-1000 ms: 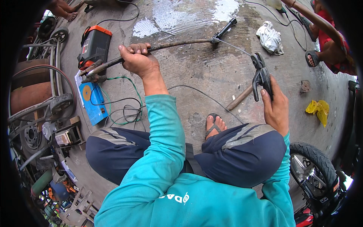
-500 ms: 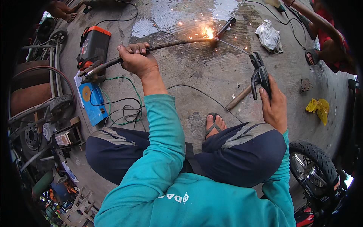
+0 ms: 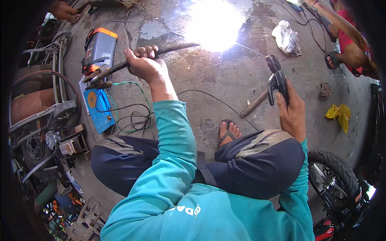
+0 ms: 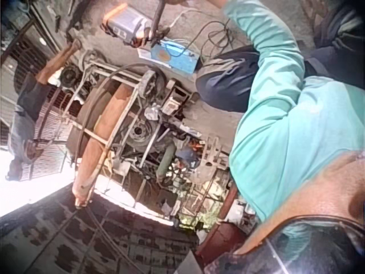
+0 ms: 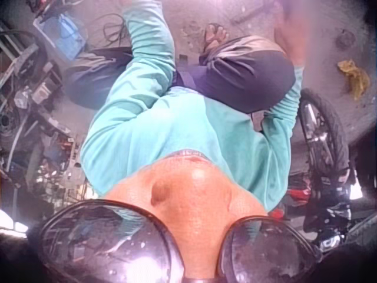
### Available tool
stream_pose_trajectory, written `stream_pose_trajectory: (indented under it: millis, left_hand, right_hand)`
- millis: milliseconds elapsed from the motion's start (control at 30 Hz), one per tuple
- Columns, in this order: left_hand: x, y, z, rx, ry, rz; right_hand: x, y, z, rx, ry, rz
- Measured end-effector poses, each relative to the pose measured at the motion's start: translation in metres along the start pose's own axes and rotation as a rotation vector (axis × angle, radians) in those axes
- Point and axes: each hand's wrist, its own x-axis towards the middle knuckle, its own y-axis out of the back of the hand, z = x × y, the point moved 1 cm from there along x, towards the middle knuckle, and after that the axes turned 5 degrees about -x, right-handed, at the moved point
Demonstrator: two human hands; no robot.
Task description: The person welds a metal rod to a metal part using a welding torch, then uses a hammer to tap the weld area. Another person pours water from a bottle onto the hot weld to cool it. The process is repeated with additional welding and hammering.
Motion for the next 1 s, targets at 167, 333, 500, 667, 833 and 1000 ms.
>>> stream_pose_trajectory:
  millis: [167, 333, 500, 667, 833, 1000]
  left_hand:
    - [-0.0014, -0.0039, 0.0001, -0.016, 0.003, 0.039]
    - [0.0004, -0.0042, -0.0008, -0.032, -0.001, 0.071]
    - [0.0020, -0.0007, -0.0028, -0.028, -0.002, 0.005]
    - [-0.0009, -0.0015, 0.0010, 0.007, -0.022, -0.017]
    - [-0.0018, -0.0018, 0.0011, 0.007, -0.035, -0.031]
    - [-0.0040, -0.0043, 0.0014, 0.015, -0.021, -0.021]
  right_hand:
    - [0.0002, 0.0036, -0.0021, 0.016, -0.004, -0.009]
    - [0.0003, 0.0032, -0.0033, 0.008, -0.014, -0.017]
    - [0.0006, 0.0003, 0.0052, -0.007, 0.012, 0.002]
    - [0.0008, 0.0002, -0.0001, -0.007, -0.011, -0.022]
    - [0.0010, -0.0018, 0.0021, -0.011, 0.006, -0.003]
    - [0.0015, -0.0015, 0.0030, -0.006, -0.001, -0.014]
